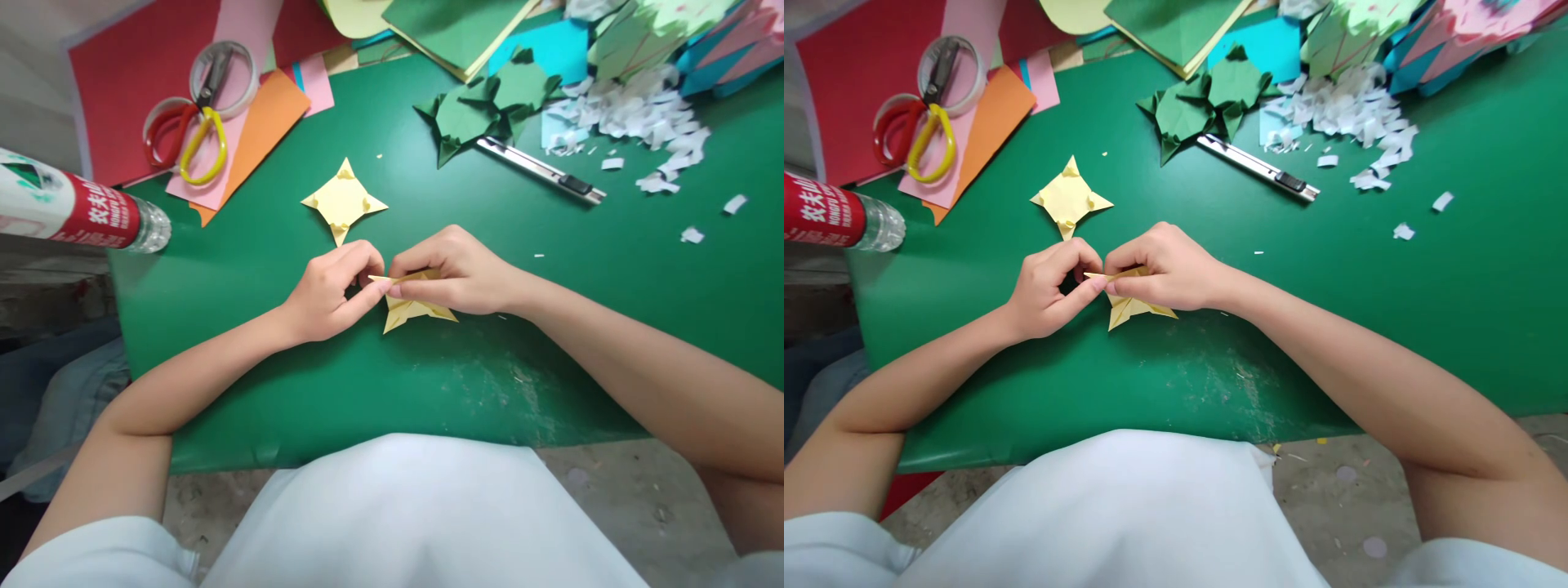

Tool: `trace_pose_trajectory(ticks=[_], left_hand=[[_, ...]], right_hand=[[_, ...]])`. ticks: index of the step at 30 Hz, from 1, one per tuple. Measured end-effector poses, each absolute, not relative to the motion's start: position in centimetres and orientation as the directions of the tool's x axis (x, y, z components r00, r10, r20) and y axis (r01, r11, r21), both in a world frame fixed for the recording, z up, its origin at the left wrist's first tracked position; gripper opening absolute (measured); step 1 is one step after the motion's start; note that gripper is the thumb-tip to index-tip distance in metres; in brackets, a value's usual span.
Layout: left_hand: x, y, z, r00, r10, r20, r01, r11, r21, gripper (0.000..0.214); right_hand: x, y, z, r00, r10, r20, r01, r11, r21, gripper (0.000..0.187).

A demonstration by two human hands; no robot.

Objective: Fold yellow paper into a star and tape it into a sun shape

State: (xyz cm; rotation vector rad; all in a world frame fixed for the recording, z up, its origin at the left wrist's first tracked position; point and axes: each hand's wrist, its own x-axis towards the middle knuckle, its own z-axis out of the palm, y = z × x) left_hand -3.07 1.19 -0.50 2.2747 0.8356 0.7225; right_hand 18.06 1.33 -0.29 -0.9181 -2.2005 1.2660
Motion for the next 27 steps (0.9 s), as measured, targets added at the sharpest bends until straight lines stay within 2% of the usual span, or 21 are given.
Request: trace_pose_trajectory(ticks=[4, 11, 22, 27], left_hand=[[-3.14, 1.44, -0.56, 0.715, 0.641, 0.279, 0.312, -0.649, 0.694, 0.023], [-3.39, 1.58, -0.53, 0.705, 0.666, 0.244, 0.258, -0.561, 0.787, 0.027], [-3.18, 1.25, -0.56, 0.638, 0.740, 0.212, 0.310, -0.499, 0.810, 0.021], [-3.31, 1.33, -0.39, 0.636, 0.753, 0.168, 0.334, -0.465, 0.820, 0.026]], right_hand=[[17.99, 1.12, -0.22, -0.684, 0.721, 0.108, 0.294, 0.408, -0.864, 0.038], [17.84, 0.90, -0.35, -0.676, 0.709, 0.202, 0.276, 0.497, -0.823, 0.039], [17.83, 0.91, -0.76, -0.661, 0.724, 0.196, 0.320, 0.508, -0.799, 0.034], [17.73, 0.90, -0.93, -0.673, 0.714, 0.195, 0.324, 0.522, -0.789, 0.036]])
